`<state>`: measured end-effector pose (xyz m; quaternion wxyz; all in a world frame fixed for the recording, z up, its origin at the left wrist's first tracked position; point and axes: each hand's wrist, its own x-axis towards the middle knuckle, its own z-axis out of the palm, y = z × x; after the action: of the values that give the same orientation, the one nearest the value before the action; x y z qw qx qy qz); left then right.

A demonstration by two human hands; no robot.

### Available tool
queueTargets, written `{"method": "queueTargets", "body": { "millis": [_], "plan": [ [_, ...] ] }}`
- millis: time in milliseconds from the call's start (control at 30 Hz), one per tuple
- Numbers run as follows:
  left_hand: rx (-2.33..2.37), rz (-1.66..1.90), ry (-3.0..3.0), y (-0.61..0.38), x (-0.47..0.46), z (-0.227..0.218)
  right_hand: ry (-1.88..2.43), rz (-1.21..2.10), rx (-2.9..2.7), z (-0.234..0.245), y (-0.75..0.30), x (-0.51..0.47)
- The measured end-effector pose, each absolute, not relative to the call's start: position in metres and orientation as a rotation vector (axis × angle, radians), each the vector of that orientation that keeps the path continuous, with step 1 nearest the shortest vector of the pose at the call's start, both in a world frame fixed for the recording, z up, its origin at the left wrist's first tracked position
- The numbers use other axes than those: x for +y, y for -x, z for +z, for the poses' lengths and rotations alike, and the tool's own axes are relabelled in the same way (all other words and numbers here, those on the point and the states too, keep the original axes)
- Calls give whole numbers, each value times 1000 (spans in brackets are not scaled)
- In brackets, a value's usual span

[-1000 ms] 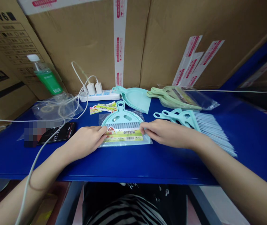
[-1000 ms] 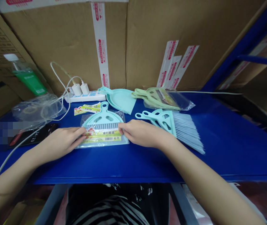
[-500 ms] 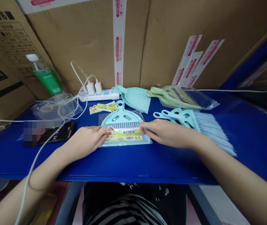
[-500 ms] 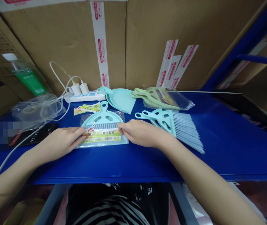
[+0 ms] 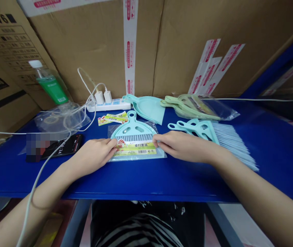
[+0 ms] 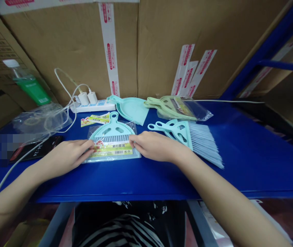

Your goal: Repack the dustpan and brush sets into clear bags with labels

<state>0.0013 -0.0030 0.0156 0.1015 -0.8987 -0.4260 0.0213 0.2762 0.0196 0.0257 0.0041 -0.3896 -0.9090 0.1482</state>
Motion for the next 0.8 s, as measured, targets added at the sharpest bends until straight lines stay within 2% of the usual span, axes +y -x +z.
{"method": "queueTargets", "body": {
  "millis": [800],
  "plan": [
    [-1263,69,2656,-3,-3,18,1225,497,-2861,29,-275,18]
  ]
}}
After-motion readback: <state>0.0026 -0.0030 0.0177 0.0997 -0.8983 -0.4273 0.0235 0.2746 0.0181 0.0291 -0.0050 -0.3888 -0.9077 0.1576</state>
